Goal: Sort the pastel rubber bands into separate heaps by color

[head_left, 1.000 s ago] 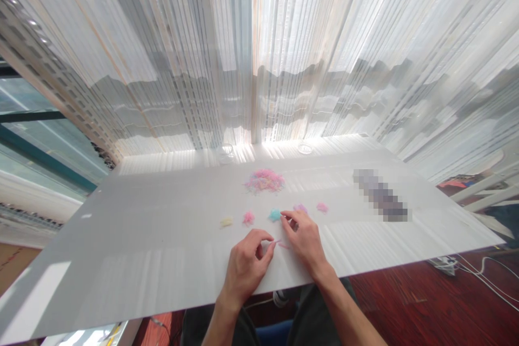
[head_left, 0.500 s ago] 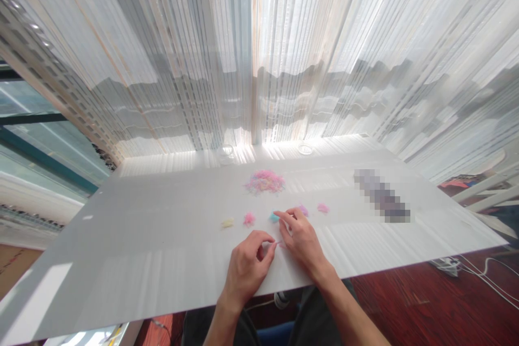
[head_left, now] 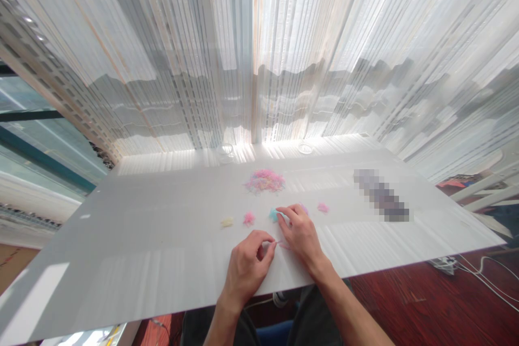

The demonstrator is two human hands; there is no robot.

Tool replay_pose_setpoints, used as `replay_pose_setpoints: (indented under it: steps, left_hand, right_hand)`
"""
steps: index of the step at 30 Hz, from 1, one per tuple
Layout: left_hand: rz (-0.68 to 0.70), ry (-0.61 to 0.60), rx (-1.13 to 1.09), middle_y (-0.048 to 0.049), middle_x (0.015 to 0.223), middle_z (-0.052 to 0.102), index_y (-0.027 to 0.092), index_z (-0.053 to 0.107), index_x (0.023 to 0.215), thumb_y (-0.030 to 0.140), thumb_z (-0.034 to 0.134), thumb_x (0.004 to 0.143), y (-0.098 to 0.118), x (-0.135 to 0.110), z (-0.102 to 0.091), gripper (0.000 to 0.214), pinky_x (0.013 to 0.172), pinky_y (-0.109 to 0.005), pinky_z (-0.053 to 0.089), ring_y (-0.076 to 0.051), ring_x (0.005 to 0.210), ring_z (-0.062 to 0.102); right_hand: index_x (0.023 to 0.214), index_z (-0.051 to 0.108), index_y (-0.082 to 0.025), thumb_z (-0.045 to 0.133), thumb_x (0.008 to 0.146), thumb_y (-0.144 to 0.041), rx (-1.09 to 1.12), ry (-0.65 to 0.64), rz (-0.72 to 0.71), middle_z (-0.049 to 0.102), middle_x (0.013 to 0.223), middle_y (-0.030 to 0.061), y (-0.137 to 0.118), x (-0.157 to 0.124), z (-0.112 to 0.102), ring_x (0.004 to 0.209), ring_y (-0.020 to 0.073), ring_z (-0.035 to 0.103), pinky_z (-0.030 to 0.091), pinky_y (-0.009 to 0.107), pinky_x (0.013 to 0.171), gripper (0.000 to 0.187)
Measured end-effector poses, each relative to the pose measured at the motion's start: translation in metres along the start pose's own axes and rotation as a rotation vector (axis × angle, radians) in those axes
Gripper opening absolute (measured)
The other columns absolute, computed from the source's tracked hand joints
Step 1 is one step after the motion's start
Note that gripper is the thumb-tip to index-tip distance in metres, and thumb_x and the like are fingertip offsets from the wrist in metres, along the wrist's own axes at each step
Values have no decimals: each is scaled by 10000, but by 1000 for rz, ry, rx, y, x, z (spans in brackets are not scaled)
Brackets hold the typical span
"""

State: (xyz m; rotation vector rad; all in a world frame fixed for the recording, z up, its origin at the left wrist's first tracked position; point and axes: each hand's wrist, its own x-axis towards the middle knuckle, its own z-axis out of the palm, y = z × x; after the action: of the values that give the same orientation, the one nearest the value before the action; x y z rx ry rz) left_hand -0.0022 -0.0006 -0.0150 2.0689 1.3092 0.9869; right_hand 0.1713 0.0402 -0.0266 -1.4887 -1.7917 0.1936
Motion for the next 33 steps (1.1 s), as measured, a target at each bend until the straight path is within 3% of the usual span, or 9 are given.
replay_pose_setpoints:
  steps: [8,15,19,25,33]
  left_hand:
    - [16,9,5,-5,915,709,226,655,980,214,586,973,0,0,-1,70,672,-256,506,-129,645,601]
    - [124,42,225,-47,1006,723,220,681,1020,174,676,908,0,2,2,122,823,-389,475,-245,946,652]
    - [104,17,263,-38,991,710,230,702,979,178,670,926,1,3,3,82,812,-383,453,-228,930,643]
    - [118,-11,264,-45,982,712,214,672,943,181,577,985,1,4,2,109,794,-368,447,-216,910,643]
    - [123,35,183,-53,946,727,198,640,989,218,498,1028,-1,3,1,149,763,-350,482,-204,822,665]
  right_hand:
    - [1081,705,-212,541,973,-173,84,17,-58,653,928,63,-1,-14,-15,847,217,664,559,348,783,200]
    - [1069,700,-229,588,967,-169,158,-89,-127,649,949,57,2,-37,-39,894,213,659,569,342,810,162]
    - [1043,696,-223,636,942,-162,156,-174,-178,648,966,67,-1,-41,-44,917,230,633,561,376,822,132]
    - [937,684,-221,657,924,-147,120,-174,-186,653,921,58,-3,-38,-43,887,228,619,555,380,806,80]
    - [939,715,-240,642,968,-180,99,-209,-222,667,922,57,-3,-38,-45,862,219,619,548,369,782,99]
